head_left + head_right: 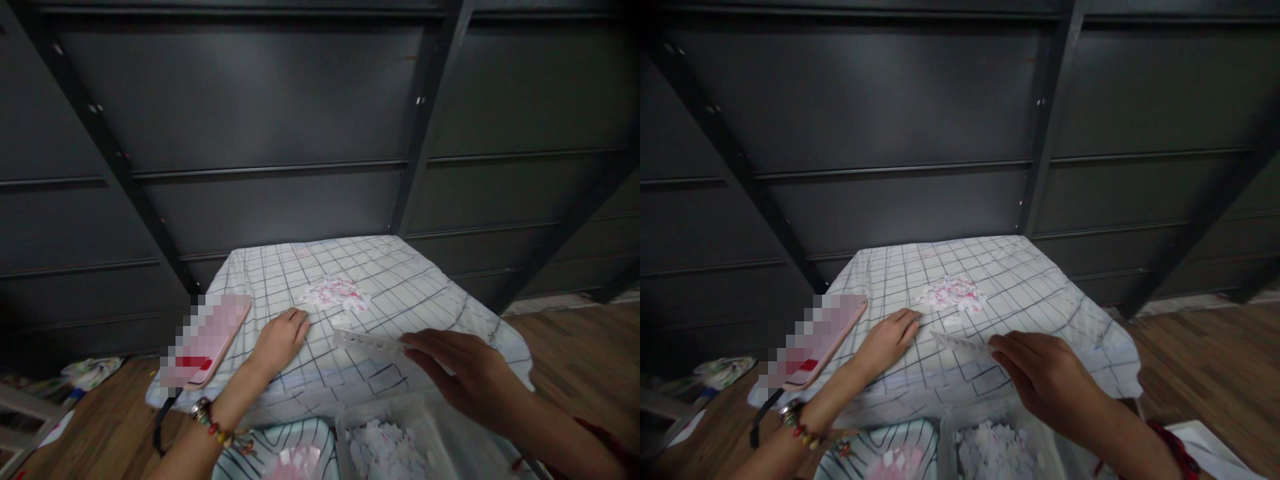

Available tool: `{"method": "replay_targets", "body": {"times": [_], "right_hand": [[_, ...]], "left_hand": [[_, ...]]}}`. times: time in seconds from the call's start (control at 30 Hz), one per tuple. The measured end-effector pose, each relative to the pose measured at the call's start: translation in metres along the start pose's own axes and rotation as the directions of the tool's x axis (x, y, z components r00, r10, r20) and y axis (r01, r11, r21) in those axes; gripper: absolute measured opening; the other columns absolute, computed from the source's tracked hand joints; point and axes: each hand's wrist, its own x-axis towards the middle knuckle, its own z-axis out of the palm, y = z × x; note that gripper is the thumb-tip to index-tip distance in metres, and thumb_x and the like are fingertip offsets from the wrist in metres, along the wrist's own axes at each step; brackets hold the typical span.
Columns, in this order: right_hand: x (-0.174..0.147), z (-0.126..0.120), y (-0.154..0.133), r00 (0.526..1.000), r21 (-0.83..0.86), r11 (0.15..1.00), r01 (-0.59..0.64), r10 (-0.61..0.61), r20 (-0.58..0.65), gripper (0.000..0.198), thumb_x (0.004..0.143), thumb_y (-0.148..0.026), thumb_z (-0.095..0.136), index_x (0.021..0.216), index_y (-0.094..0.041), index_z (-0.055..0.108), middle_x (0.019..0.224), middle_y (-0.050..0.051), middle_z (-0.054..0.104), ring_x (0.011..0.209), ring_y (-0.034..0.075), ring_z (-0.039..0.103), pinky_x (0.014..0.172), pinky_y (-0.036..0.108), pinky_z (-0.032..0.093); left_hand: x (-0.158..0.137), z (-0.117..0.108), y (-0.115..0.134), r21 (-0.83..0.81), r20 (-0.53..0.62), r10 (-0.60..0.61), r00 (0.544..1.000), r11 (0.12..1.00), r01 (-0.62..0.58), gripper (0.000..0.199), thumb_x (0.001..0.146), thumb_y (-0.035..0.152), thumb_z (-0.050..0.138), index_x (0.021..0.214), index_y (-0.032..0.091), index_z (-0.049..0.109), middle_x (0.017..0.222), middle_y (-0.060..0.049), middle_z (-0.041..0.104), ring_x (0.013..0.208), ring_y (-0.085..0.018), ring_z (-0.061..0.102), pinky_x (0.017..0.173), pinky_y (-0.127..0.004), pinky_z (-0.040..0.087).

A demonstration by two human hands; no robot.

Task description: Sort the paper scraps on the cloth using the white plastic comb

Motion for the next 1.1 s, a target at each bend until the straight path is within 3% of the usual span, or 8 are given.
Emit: {"method": "replay_targets", "body": {"times": [0.1, 0.33, 0.57, 0.77, 1.1], "right_hand": [[0.002, 0.002, -0.001, 1.0, -0.033, 0.999, 0.007, -0.008, -0.014, 0.022, 0.09, -0.016, 0.04, 0.089, -0.013, 0.063, 0.072, 0.007, 0.071, 0.058, 0.015, 0.066, 0.05, 0.024, 0.051], [0.006, 0.004, -0.029, 1.0, 0.128, 0.992, -0.009, 0.01, -0.007, 0.023, 0.09, -0.015, 0.04, 0.09, -0.012, 0.063, 0.071, 0.007, 0.07, 0.057, 0.013, 0.065, 0.05, 0.021, 0.051], [0.014, 0.0, -0.067, 0.999, 0.227, 0.973, 0.04, -0.042, 0.003, 0.027, 0.09, -0.013, 0.037, 0.084, -0.017, 0.063, 0.07, 0.005, 0.071, 0.056, 0.012, 0.065, 0.051, 0.02, 0.052], [0.017, -0.004, -0.039, 0.995, 0.077, 0.997, 0.031, -0.024, -0.096, 0.018, 0.092, -0.019, 0.041, 0.09, -0.017, 0.059, 0.069, 0.005, 0.071, 0.055, 0.012, 0.065, 0.05, 0.019, 0.052], [0.01, -0.001, -0.016, 0.996, 0.014, 1.0, 0.007, -0.006, -0.085, 0.019, 0.091, -0.022, 0.043, 0.085, -0.016, 0.06, 0.069, 0.004, 0.071, 0.053, 0.013, 0.065, 0.047, 0.019, 0.05]], "left_hand": [[-0.015, -0.004, -0.012, -0.05, 0.028, 0.1, 0.995, 0.994, -0.098, 0.032, 0.095, 0.029, 0.037, 0.117, 0.016, 0.056, 0.125, -0.01, 0.056, 0.114, -0.022, 0.054, 0.099, -0.035, 0.043], [-0.063, 0.001, -0.047, -0.034, 0.053, 0.085, 0.995, 0.996, -0.084, 0.042, 0.096, 0.036, 0.037, 0.133, 0.018, 0.045, 0.143, -0.01, 0.039, 0.131, -0.023, 0.037, 0.107, -0.04, 0.032], [-0.066, 0.0, -0.045, -0.012, 0.106, 0.062, 0.992, 0.998, -0.061, 0.043, 0.097, 0.035, 0.034, 0.134, 0.014, 0.043, 0.145, -0.011, 0.037, 0.134, -0.023, 0.032, 0.11, -0.041, 0.028], [-0.066, 0.003, -0.047, -0.009, 0.077, 0.079, 0.994, 0.997, -0.079, 0.043, 0.098, 0.037, 0.032, 0.134, 0.016, 0.043, 0.145, -0.01, 0.037, 0.134, -0.023, 0.032, 0.109, -0.041, 0.03], [-0.063, -0.005, -0.043, -0.014, 0.133, 0.071, 0.989, 0.997, -0.07, 0.042, 0.096, 0.031, 0.035, 0.132, 0.011, 0.044, 0.143, -0.015, 0.038, 0.132, -0.025, 0.034, 0.108, -0.042, 0.029]]}}
